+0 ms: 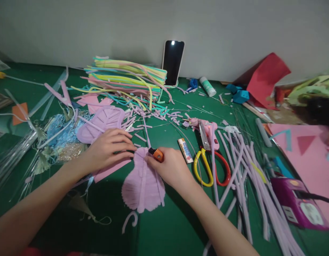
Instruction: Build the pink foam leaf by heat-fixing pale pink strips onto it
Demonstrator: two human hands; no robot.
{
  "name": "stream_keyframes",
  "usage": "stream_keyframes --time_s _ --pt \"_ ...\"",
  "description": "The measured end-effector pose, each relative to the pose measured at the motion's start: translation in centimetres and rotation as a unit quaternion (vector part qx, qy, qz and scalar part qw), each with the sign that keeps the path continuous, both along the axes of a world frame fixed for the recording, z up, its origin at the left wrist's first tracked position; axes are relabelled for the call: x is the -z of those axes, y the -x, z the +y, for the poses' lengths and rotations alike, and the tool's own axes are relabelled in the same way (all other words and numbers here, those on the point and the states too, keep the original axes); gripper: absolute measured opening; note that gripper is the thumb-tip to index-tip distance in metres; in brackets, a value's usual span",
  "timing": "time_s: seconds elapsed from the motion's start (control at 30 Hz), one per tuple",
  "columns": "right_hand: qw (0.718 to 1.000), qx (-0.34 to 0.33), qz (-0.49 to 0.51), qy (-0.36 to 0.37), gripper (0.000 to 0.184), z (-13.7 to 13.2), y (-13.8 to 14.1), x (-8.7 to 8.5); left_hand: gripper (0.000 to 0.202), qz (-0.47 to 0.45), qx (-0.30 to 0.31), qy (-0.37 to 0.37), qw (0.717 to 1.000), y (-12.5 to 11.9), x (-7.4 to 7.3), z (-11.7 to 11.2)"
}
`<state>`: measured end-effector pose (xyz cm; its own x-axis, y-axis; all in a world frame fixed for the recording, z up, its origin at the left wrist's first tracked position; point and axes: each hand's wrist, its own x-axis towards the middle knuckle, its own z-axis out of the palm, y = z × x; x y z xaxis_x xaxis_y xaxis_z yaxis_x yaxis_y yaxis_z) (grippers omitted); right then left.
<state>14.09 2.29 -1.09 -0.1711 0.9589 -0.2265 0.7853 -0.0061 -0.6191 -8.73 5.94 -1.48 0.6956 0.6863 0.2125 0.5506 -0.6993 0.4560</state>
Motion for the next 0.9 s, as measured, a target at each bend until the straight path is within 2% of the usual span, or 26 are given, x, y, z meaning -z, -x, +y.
stream_keyframes --time_s 0.3,0.5,0.57,0.63,0.7,0.77,0.83,0.9 --pt "1.000 -0.001 -0.007 -0.020 0.043 -0.2 0.2 0.1 0.023 0.020 -0.008 -0.010 1.000 -0.7 0.5 -0.1" --pt "1.000 0.001 0.001 -0.013 0.043 -0.2 0.1 -0.1 0.022 0.028 -0.003 -0.006 1.000 -0.2 0.0 0.3" --pt "1.000 0.010 0.019 -0.010 0.044 0.0 -0.4 -0.4 0.021 0.024 -0.013 0.000 1.000 0.2 -0.6 0.2" --pt "0.997 0.050 0.048 -0.025 0.045 0.2 -1.3 -1.0 0.020 0.008 -0.034 0.014 0.999 0.5 -1.7 0.0" --pt "0.991 0.105 0.072 -0.051 0.046 0.5 -2.4 -1.5 0.018 -0.032 -0.075 0.024 0.996 0.7 -3.0 -0.5" --pt "0.986 0.129 0.080 -0.064 0.048 0.7 -3.1 -2.0 0.015 -0.077 -0.108 0.031 0.991 0.7 -4.2 -1.3" --pt "0.982 0.143 0.092 -0.077 0.044 0.6 -3.4 -2.3 0.011 -0.109 -0.120 0.042 0.986 0.5 -5.1 -2.0" --pt "0.970 0.172 0.142 -0.092 0.032 0.2 -3.2 -2.5 0.008 -0.130 -0.121 0.055 0.983 0.1 -5.8 -2.6"
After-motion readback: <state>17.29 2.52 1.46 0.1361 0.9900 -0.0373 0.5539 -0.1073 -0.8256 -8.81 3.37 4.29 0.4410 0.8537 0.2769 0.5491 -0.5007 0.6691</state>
